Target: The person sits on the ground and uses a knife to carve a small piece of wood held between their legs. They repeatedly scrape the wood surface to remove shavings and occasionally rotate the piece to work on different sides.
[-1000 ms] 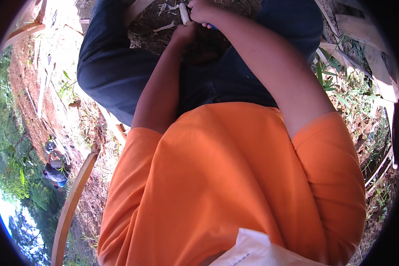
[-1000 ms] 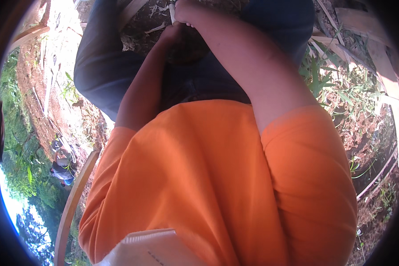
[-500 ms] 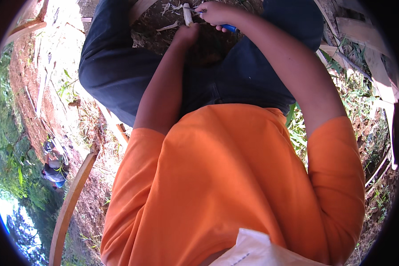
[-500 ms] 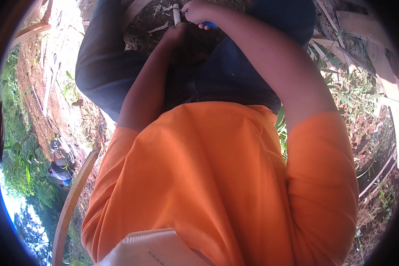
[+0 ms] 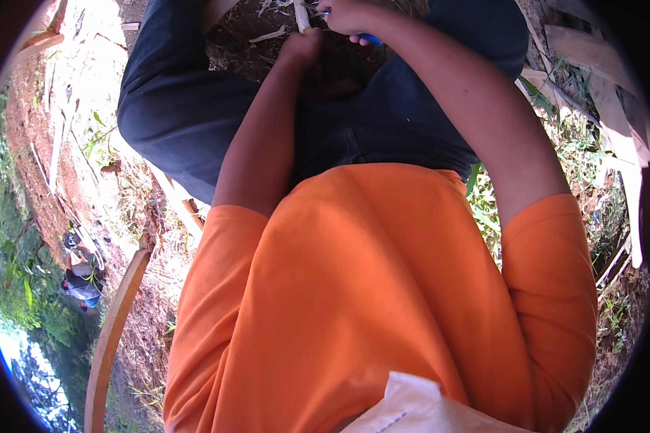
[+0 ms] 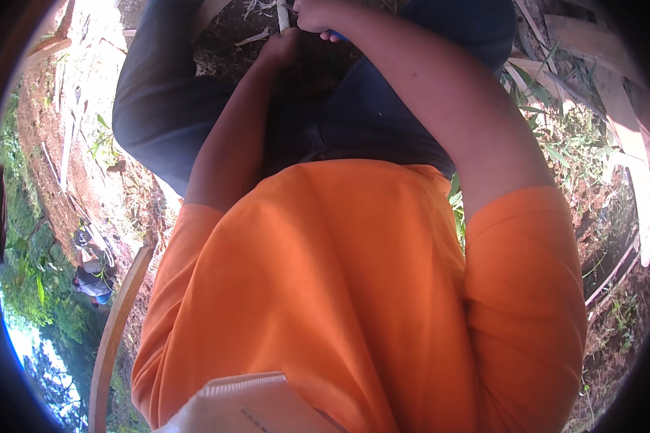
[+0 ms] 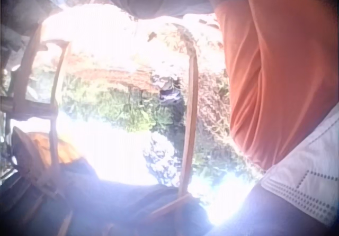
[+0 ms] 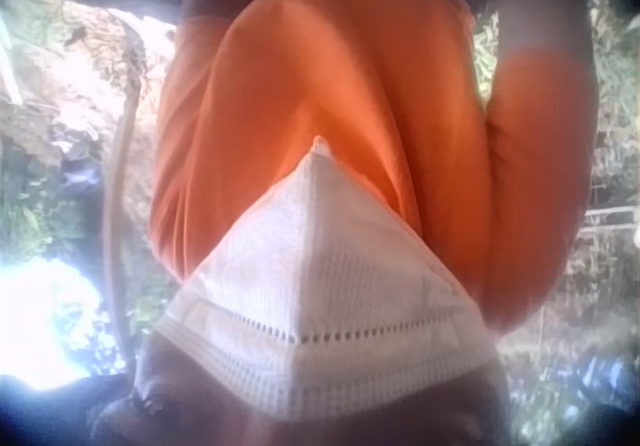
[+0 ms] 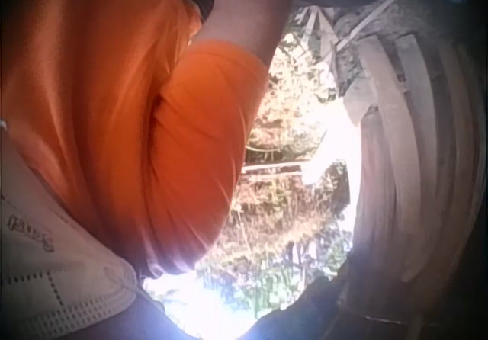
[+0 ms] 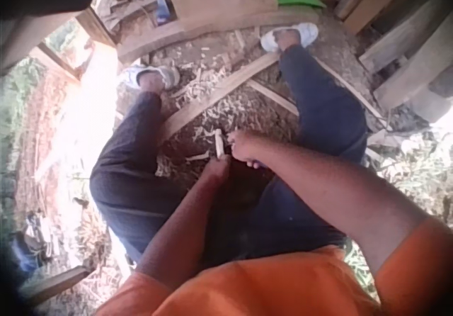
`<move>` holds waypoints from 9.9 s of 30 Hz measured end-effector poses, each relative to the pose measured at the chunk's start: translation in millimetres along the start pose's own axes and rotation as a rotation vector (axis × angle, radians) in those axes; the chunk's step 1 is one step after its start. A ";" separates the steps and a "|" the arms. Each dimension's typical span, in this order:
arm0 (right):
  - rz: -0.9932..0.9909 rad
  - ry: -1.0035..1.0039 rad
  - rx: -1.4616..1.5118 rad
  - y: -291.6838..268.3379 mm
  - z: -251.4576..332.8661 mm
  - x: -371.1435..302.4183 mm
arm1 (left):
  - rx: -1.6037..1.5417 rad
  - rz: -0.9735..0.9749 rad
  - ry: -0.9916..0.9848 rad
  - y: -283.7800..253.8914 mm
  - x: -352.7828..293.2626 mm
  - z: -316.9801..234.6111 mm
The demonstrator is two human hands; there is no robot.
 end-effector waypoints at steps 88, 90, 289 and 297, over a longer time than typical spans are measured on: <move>-0.007 0.042 0.479 7.1 -39.1 -35.6 | 0.449 -0.100 0.154 -10.8 -7.7 20.5; -0.039 0.054 0.554 6.4 -53.4 -30.6 | 0.440 -0.066 0.232 -9.4 -15.7 -4.4; 0.130 -0.112 0.112 -36.2 3.3 -22.1 | -0.449 0.193 -0.311 -12.2 -42.5 -30.5; 0.250 -0.115 -0.289 -43.7 55.5 -7.1 | -0.502 0.037 -0.238 5.5 -17.8 -21.2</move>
Point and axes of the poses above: each hand's wrist, its own x-axis towards the middle knuckle, its own y-axis out of the palm, z = x × y, the point moved 8 cm from there along x, towards the middle knuckle, and after that the axes turned 13 degrees about -z, right-handed, at the moved point
